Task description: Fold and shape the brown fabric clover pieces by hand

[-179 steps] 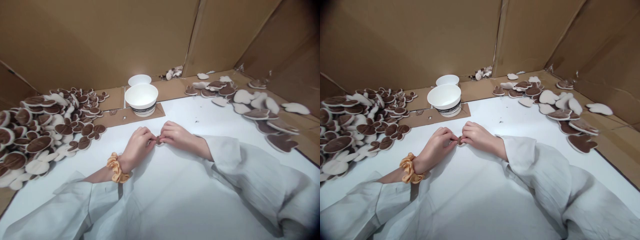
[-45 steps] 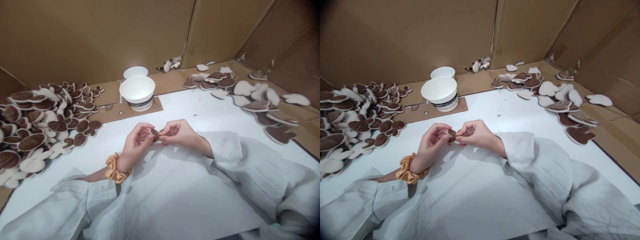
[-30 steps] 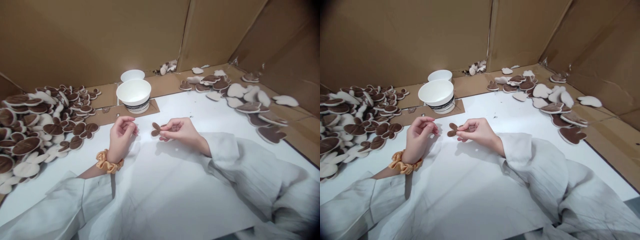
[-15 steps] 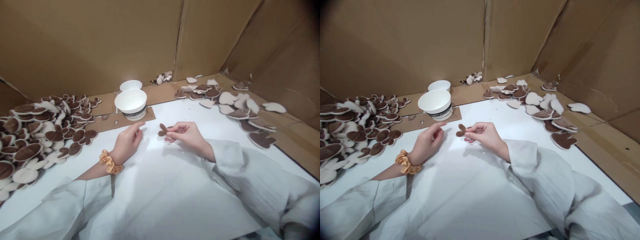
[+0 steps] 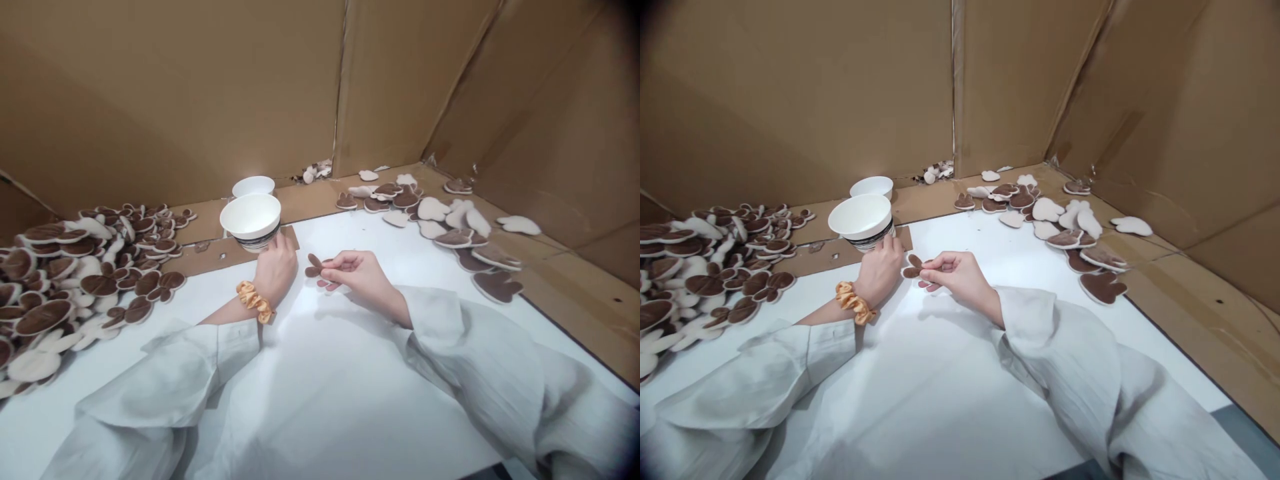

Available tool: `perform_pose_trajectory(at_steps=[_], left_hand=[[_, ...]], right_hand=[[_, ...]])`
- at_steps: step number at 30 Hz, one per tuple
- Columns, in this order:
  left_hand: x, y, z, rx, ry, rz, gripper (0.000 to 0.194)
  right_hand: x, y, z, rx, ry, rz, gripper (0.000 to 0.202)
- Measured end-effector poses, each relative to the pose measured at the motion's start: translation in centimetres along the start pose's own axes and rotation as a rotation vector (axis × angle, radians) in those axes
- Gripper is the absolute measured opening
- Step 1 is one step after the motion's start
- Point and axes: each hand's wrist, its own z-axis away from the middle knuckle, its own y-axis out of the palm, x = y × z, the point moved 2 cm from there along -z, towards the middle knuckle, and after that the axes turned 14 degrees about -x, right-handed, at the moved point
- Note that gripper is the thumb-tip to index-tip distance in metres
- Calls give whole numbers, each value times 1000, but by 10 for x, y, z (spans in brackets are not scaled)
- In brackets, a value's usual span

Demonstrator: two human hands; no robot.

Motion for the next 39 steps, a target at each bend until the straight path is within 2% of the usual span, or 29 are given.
perform_pose_trajectory(at_steps=[3,5,10,14,19,22,25,32,39], left_hand=[[3,-2,11,-25,16,74,26],[5,-6,20,-61,-22,156,23],[14,-19,41,-133,-273,561,21],[21,-26,54,-110,-509,873,19],[25,-30,65,-111,-714,1152,25],[27,-32,68,-40,-827,1235,36],[29,-34,67,57,-911,1294,36],[33,-31,68,50,-886,1309,29],[39,-40,77,-131,-716,981,22]], right_hand=[[0,0,0,-1,0,3,25],[1,0,0,4,6,5,26],[1,0,1,14,-4,27,24],[1,1,2,22,-14,40,25],[3,5,3,-4,-21,54,23],[2,10,2,-4,-47,49,23],[-1,19,-1,19,-80,46,23],[-9,48,-15,68,-102,-9,27],[-15,71,-26,95,-88,-17,28]])
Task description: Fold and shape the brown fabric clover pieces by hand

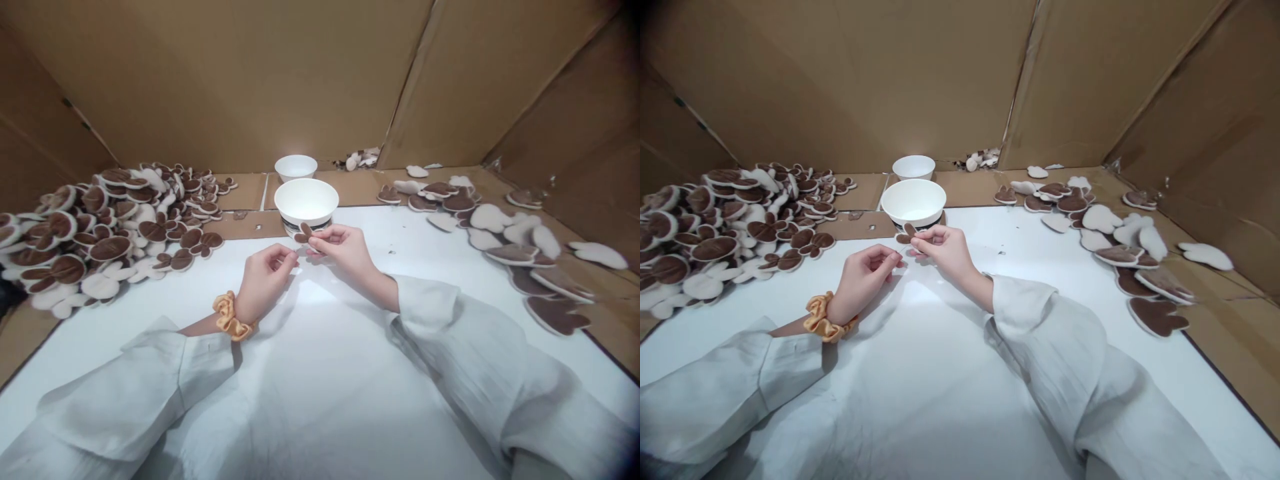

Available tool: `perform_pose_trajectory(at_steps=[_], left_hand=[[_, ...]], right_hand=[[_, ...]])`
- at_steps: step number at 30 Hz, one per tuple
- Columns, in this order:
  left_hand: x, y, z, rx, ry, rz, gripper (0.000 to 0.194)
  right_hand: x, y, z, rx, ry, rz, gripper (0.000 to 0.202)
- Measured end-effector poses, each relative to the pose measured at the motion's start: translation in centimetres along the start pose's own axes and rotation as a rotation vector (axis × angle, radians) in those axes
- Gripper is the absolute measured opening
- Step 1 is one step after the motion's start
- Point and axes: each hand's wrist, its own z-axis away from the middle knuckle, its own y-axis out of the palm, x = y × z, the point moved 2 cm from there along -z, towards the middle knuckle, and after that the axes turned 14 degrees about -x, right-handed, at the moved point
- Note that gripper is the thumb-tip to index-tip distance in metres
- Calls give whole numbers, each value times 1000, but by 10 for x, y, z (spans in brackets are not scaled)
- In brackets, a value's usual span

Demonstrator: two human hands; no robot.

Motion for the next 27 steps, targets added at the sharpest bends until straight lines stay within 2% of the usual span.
perform_pose_trajectory(at_steps=[6,11,19,23,27], left_hand=[[1,-12,1,-83,207,-162,15],[-3,-15,3,-112,341,-183,12],[-9,-17,-6,-82,402,-117,11],[-12,-19,-15,-9,426,-122,13],[-11,-20,-22,36,384,-158,16]], right_hand=[[-4,8,-4,16,-1,31,31],[-5,12,-4,45,14,59,29],[-14,12,0,148,17,73,25],[-15,10,2,221,-78,190,21],[-13,9,5,306,-277,324,12]])
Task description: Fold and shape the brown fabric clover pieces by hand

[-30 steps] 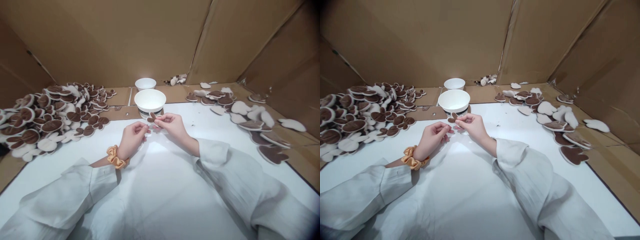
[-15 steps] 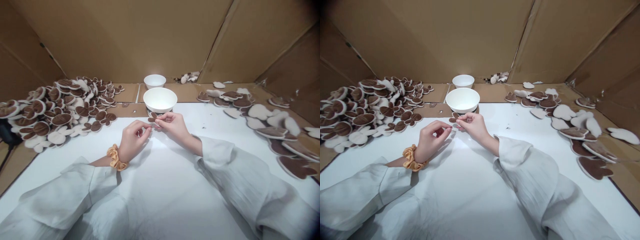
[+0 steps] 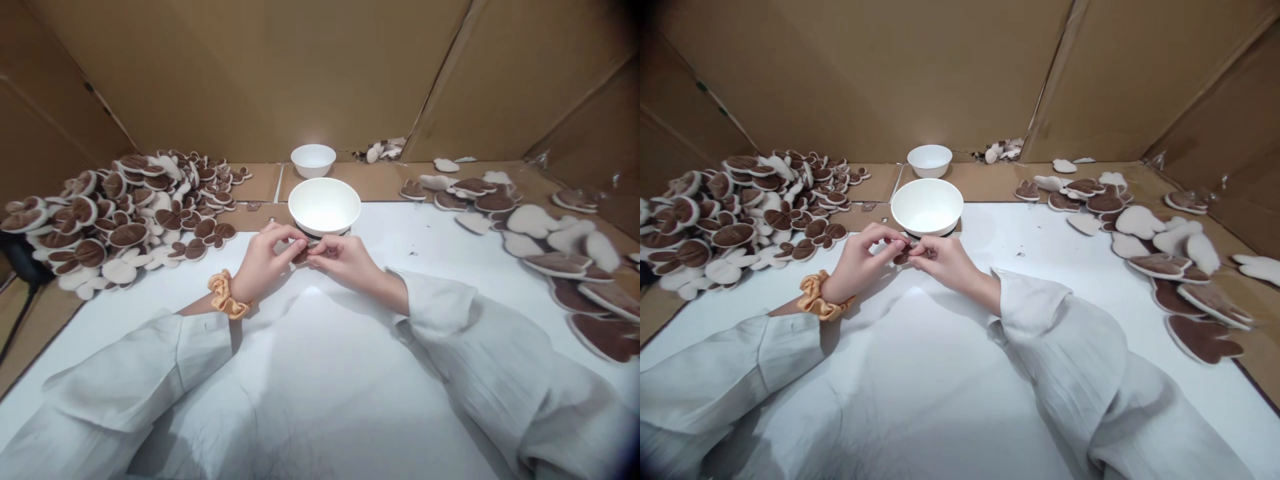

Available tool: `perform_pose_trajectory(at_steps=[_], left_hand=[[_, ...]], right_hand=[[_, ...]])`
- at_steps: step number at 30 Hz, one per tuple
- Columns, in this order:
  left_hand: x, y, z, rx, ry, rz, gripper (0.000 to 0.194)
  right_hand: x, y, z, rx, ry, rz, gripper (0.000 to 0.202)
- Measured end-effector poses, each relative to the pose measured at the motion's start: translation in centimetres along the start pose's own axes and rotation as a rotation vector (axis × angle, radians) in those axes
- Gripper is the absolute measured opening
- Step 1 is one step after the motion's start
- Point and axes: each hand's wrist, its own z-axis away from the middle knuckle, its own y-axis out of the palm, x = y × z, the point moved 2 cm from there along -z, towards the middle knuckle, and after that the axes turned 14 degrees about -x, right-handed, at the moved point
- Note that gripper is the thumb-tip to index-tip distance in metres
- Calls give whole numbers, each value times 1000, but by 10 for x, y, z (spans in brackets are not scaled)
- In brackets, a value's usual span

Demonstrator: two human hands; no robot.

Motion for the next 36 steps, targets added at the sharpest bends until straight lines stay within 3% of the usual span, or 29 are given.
perform_pose_trajectory(at_steps=[3,9,12,16,21,28,31,33,36], left_hand=[[3,-1,-4,53,-83,67,19],[14,3,-8,169,-393,387,22],[23,7,-6,141,-475,471,20],[27,11,-1,122,-512,484,16],[14,6,12,86,-363,260,18],[-5,-3,36,-123,332,-109,7],[-9,-3,40,-106,501,-135,10],[-13,-3,40,13,484,-25,11],[-16,-1,39,169,169,198,9]], right_hand=[[2,0,2,7,-188,113,8],[10,4,9,50,-486,219,10],[13,4,11,14,-529,197,8],[15,2,10,-93,-445,113,4],[15,-1,5,-239,-214,-20,9],[14,2,5,-253,-26,-179,15],[11,3,5,-272,-36,-143,15],[10,3,6,-278,-49,-133,14],[8,5,6,-249,-8,-188,15]])
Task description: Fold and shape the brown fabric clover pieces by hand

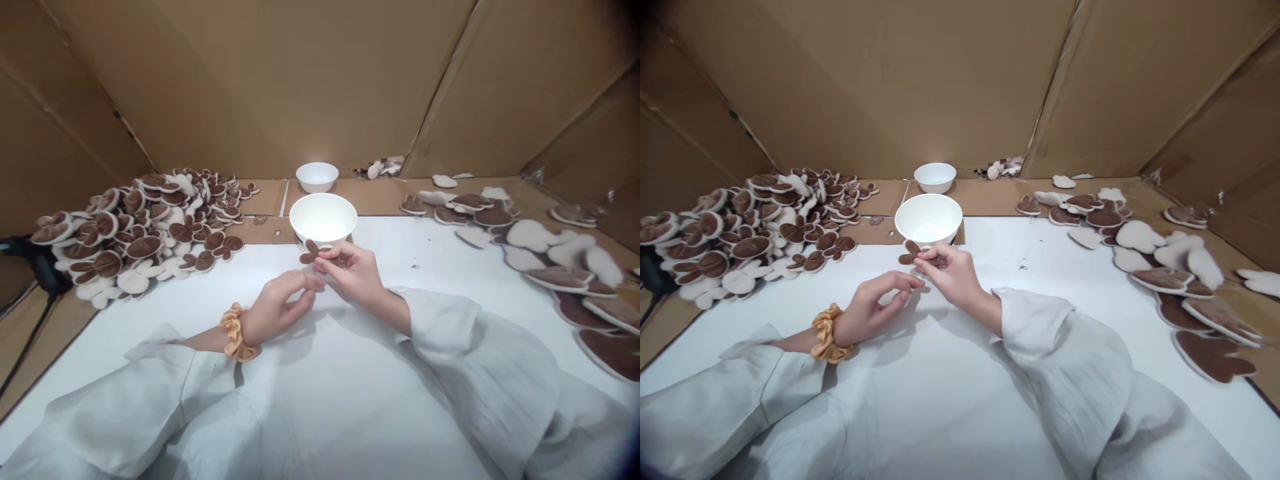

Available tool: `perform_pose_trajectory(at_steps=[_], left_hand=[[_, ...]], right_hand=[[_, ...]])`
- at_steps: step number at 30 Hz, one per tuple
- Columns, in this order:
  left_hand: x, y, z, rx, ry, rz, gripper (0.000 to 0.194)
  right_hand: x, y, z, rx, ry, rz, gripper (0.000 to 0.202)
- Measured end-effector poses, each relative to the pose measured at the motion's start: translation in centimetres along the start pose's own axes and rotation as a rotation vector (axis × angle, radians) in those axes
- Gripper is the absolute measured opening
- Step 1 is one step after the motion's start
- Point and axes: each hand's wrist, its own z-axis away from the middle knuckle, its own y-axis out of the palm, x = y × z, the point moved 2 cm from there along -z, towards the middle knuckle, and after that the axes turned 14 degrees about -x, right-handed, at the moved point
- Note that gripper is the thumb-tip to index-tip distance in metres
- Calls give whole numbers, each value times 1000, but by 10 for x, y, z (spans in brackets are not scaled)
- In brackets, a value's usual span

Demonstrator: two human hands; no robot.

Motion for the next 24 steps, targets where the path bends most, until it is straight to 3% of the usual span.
perform_pose_trajectory(at_steps=[4,6,8,13,20,24], left_hand=[[7,5,-3,-159,-489,354,17],[13,9,-4,-207,-636,477,16],[19,13,-6,-171,-707,509,18],[24,13,-8,-110,-663,341,20],[19,5,-13,-65,-445,-62,23],[19,7,-10,-34,-455,-83,23]], right_hand=[[1,1,0,-16,24,-8,16],[3,1,0,-27,2,12,15],[6,1,0,-35,-16,32,14],[7,2,1,-36,-58,58,13],[5,2,2,-27,-89,97,11],[6,3,2,-49,-59,74,12]])
